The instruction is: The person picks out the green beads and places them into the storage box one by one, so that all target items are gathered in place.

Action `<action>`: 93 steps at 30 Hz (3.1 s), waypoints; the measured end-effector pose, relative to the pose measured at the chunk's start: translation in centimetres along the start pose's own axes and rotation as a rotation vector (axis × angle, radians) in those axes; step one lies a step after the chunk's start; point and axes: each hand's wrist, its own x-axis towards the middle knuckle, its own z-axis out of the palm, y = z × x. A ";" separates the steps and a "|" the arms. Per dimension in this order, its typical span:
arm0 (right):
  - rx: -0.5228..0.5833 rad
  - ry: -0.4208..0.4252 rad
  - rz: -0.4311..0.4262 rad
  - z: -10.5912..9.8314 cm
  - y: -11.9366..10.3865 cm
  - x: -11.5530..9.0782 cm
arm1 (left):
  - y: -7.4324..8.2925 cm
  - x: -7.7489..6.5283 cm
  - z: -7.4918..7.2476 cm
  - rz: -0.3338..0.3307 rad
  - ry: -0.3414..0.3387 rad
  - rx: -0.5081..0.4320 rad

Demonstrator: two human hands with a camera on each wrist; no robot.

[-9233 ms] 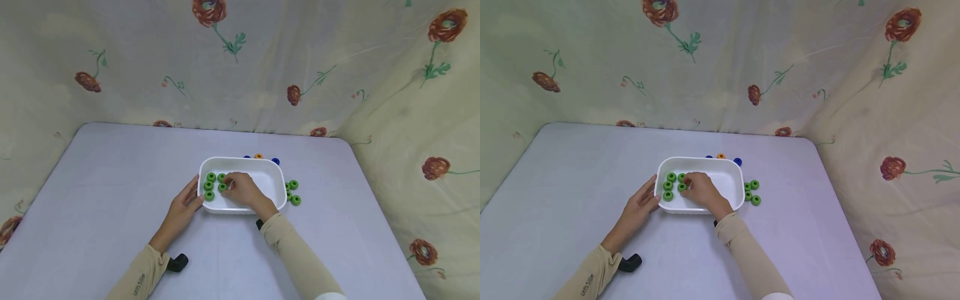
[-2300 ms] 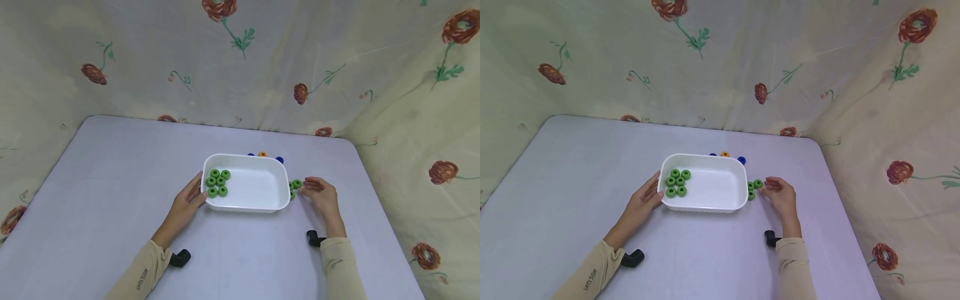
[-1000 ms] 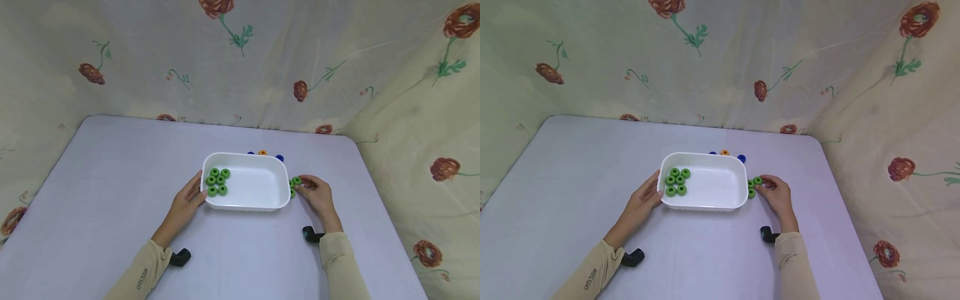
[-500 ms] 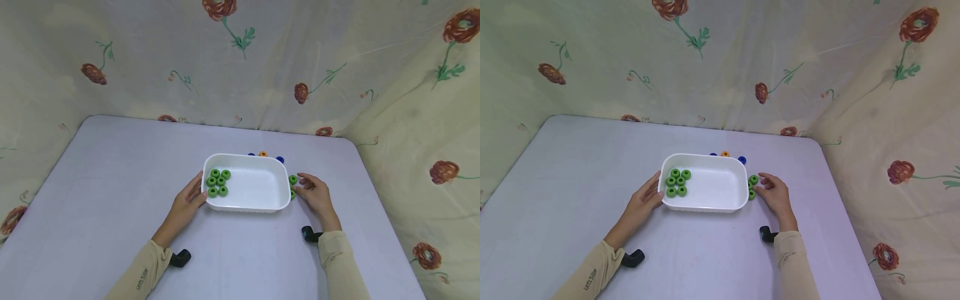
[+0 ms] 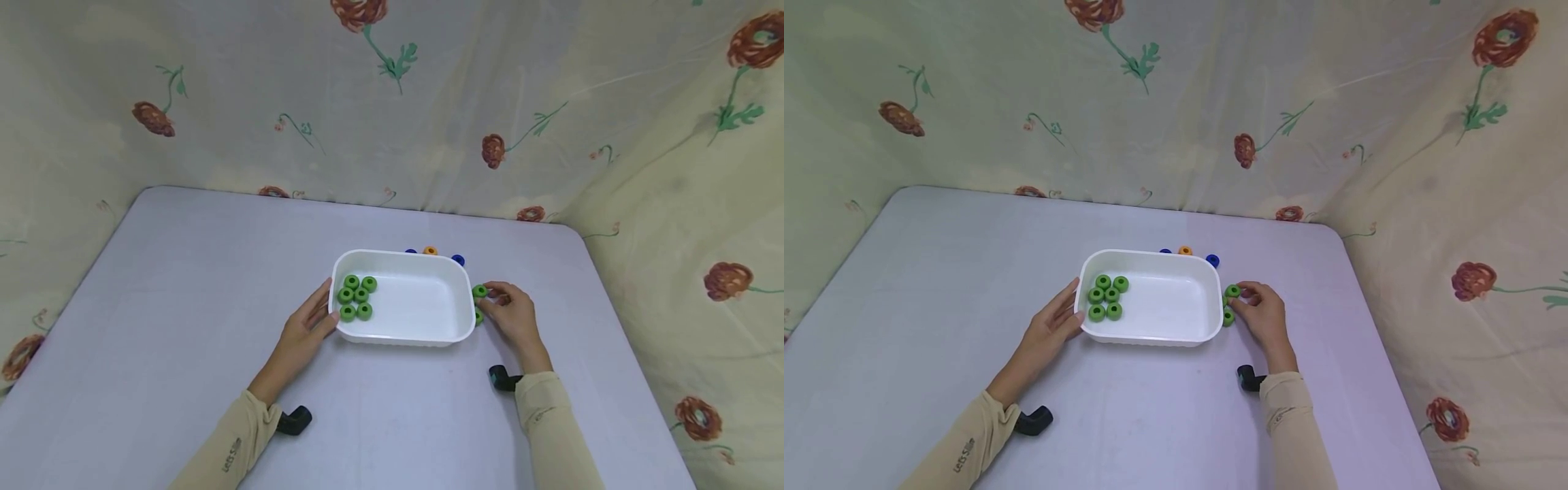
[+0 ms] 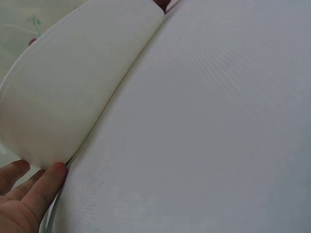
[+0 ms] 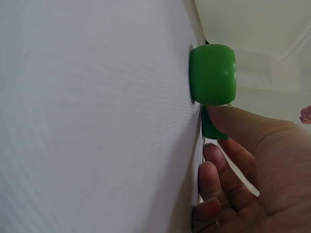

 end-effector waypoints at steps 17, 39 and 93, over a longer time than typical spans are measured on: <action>0.057 0.140 0.015 -2.1 -4.4 -0.7 | 0.3 0.0 -0.1 -0.048 0.006 -0.001; -0.071 -0.230 -0.266 5.8 -13.1 -1.0 | 0.3 0.0 -0.4 -0.038 -0.010 -0.017; -0.028 -0.079 -0.307 0.3 -11.1 -2.9 | 0.3 -0.1 0.3 -0.022 -0.016 -0.009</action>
